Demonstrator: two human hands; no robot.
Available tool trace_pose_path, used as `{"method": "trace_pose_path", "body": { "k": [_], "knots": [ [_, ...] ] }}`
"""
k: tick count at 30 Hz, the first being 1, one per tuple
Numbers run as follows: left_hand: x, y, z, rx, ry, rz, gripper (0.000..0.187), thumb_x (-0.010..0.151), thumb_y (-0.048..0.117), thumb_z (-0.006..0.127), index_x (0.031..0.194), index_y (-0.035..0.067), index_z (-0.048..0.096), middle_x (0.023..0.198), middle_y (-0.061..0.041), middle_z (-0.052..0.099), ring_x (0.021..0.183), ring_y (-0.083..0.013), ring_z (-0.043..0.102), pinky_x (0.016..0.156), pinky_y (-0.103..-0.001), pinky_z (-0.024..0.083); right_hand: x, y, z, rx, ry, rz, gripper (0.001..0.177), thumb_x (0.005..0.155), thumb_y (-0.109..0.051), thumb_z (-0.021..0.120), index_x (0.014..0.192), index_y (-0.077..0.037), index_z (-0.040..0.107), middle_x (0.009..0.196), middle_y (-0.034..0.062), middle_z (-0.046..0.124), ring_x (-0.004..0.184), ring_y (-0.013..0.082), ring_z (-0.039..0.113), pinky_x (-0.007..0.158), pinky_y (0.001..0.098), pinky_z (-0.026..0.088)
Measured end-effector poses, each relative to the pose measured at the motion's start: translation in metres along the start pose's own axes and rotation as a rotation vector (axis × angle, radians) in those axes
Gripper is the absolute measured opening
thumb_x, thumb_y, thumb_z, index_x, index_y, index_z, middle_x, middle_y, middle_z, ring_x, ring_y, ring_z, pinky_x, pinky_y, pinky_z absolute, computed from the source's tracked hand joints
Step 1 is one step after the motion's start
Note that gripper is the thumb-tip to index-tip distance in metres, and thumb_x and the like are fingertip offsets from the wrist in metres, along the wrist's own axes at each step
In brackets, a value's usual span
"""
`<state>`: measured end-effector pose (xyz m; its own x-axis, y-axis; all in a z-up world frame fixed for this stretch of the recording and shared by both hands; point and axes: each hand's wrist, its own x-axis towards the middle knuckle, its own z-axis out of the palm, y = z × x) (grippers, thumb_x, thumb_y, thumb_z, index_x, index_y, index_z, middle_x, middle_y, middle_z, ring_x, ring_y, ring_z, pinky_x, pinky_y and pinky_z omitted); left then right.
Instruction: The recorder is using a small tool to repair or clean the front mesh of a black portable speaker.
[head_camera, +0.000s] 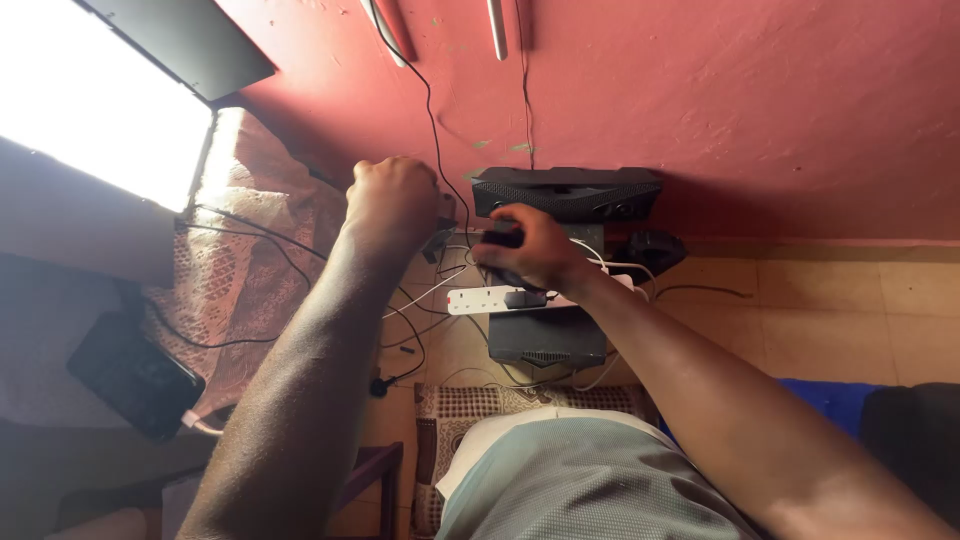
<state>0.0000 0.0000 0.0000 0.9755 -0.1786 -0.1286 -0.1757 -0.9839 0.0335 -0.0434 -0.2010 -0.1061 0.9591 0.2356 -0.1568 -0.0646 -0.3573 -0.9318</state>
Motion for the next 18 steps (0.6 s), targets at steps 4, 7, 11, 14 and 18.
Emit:
{"method": "trace_pose_path", "body": {
  "k": [4,7,11,14,18],
  "knots": [
    [-0.014,0.023,-0.04,0.002,-0.107,-0.069,0.032,0.091,0.037,0.069,0.106,0.01,0.075,0.112,-0.012,0.072,0.113,-0.0408,0.062,0.093,-0.05,0.055,0.009,-0.022,0.016,-0.207,0.032,-0.112,0.108,0.064,-0.049,0.099,0.143,0.001,0.045,0.124,0.0178,0.062,0.111,0.0236,0.061,0.093,0.038,0.051],
    [-0.023,0.04,-0.058,0.041,-0.164,-0.06,0.034,0.088,0.036,0.071,0.108,0.009,0.074,0.112,-0.014,0.071,0.117,-0.0383,0.059,0.095,-0.048,0.053,0.008,-0.05,0.023,-0.231,-0.017,0.01,0.122,0.055,-0.042,0.096,0.154,-0.008,0.035,0.115,0.018,0.067,0.104,0.0273,0.067,0.093,0.0383,0.055],
    [-0.018,0.056,-0.063,0.124,-0.19,-0.022,0.038,0.089,0.037,0.07,0.118,0.011,0.071,0.119,-0.011,0.068,0.119,-0.0394,0.056,0.086,-0.054,0.057,0.017,-0.038,0.033,-0.078,0.083,-0.352,0.092,0.066,-0.029,0.096,0.14,-0.004,0.048,0.124,0.0134,0.068,0.116,0.0267,0.062,0.098,0.0397,0.05],
    [-0.015,0.066,-0.072,0.191,-0.232,0.0,0.039,0.092,0.035,0.069,0.121,0.01,0.071,0.12,-0.013,0.067,0.119,-0.0406,0.056,0.077,-0.056,0.059,0.012,-0.043,0.038,0.092,0.065,-0.256,0.066,0.07,-0.022,0.09,0.127,-0.007,0.059,0.117,0.0072,0.073,0.11,0.0171,0.07,0.096,0.0344,0.055],
    [-0.009,0.08,-0.081,0.238,-0.247,0.062,0.04,0.09,0.035,0.073,0.121,0.01,0.071,0.121,-0.012,0.068,0.121,-0.04,0.055,0.076,-0.057,0.058,0.011,-0.02,0.046,0.141,0.21,-0.294,0.042,0.08,-0.016,0.081,0.116,-0.004,0.064,0.102,0.0064,0.078,0.099,0.0148,0.072,0.087,0.0326,0.06]
  ]
}}
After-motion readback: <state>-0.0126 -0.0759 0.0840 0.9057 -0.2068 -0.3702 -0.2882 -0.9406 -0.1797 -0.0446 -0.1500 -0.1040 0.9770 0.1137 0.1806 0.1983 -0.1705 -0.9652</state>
